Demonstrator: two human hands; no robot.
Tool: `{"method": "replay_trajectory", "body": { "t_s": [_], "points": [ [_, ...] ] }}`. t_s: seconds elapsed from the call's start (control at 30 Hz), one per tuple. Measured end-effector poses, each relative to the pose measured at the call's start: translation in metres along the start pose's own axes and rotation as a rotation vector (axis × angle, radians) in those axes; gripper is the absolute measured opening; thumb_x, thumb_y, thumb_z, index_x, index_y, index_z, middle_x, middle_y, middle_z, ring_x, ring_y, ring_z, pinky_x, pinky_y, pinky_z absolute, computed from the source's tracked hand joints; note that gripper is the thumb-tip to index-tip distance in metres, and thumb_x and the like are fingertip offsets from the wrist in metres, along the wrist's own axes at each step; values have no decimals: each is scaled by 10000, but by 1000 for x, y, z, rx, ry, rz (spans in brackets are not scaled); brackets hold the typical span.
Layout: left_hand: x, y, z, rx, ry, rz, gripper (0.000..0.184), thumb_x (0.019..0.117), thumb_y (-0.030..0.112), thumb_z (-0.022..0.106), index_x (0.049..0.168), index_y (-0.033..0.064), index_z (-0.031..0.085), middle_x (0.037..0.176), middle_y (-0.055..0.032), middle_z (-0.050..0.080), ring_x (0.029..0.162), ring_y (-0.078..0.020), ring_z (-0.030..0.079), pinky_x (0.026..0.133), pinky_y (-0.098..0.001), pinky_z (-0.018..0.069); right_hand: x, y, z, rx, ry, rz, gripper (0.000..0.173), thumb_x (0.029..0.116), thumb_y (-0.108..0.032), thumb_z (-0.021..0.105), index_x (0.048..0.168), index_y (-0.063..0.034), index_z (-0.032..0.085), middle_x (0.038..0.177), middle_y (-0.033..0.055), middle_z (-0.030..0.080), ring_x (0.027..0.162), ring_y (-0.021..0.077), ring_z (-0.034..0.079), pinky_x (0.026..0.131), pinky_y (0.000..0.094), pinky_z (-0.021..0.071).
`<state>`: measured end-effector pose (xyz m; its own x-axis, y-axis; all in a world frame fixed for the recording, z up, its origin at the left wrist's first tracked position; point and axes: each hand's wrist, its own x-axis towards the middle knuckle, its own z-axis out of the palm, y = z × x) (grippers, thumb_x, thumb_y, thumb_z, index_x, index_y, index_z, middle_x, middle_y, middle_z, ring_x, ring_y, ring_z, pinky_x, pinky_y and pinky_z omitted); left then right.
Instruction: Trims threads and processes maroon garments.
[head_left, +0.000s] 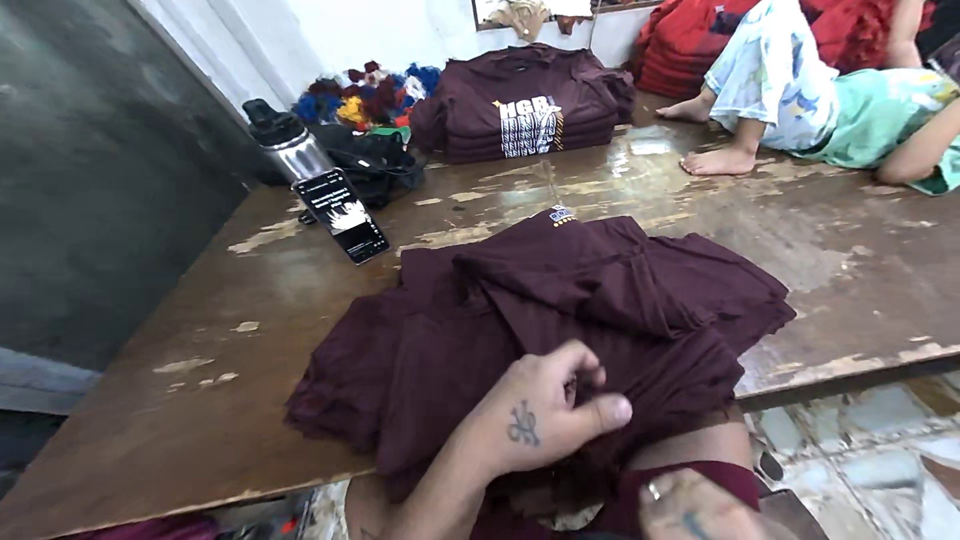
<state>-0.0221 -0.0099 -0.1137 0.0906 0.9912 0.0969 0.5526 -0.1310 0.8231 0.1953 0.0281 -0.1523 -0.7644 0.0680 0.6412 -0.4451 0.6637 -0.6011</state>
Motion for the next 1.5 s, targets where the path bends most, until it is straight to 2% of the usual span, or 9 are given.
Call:
{"method": "replay_trajectory", "body": {
  "t_s": [0.17,0.27,0.53,0.7,0.9,1.07,1.17,1.37,1.5],
  "points": [
    [-4,-9,12,-149,188,15,187,1008,167,527,845,83,565,648,99,465,543,54,429,513,-136,366,7,33,-12,-535,315,76,534,1071,-550,383,1000,-98,658,977,56,691,1017,159,666,958,322,524],
    [-7,-15,30,-656,484,96,118,993,183,615,879,200,593,690,162,573,485,88,491,432,-95,432,22,58,-9,-712,324,211,802,1014,-690,279,1081,-36,739,860,99,754,808,236,722,790,433,568],
    [-14,-27,40,-1081,381,116,84,937,247,724,904,191,672,744,92,663,487,52,556,426,-119,473,-13,53,-25,-311,315,77,345,1102,-271,401,927,-43,592,959,120,744,1068,169,718,1121,371,456],
    [-12,-26,45,-974,344,172,69,932,247,732,913,188,702,763,113,662,518,63,564,441,-117,484,23,54,-6,-489,397,109,371,1041,-363,535,1036,-24,685,769,76,688,697,174,661,698,312,548],
    [-14,-29,40,-1050,307,160,107,971,301,679,939,201,656,710,119,637,486,53,565,430,-123,490,-11,63,-32,-61,265,1,314,1092,-287,483,912,-55,597,829,55,662,869,91,681,1040,313,506],
    [-11,-29,41,-1057,307,152,112,961,298,692,917,202,655,704,122,634,488,53,564,429,-124,488,11,50,-21,-368,316,181,671,1017,-637,432,1122,-6,635,774,68,616,639,95,573,591,222,502],
    [-14,-29,38,-1053,289,121,112,956,305,699,921,208,654,711,121,635,495,43,575,441,-139,504,27,51,-8,-594,309,151,440,1026,-434,524,961,-28,679,730,80,670,623,187,645,570,329,522],
    [-21,-24,15,-202,312,132,211,1034,250,565,888,99,563,672,86,546,525,54,509,493,-113,453,15,54,-20,-463,215,14,270,1031,-174,481,858,-43,641,731,97,648,700,190,650,672,289,536],
    [-19,0,-10,613,253,233,296,939,303,609,1087,55,675,826,-86,681,648,-214,663,518,-387,523,14,55,-18,-481,237,-9,230,990,-161,502,850,-45,644,727,98,643,696,191,650,649,282,533]
  ]
}}
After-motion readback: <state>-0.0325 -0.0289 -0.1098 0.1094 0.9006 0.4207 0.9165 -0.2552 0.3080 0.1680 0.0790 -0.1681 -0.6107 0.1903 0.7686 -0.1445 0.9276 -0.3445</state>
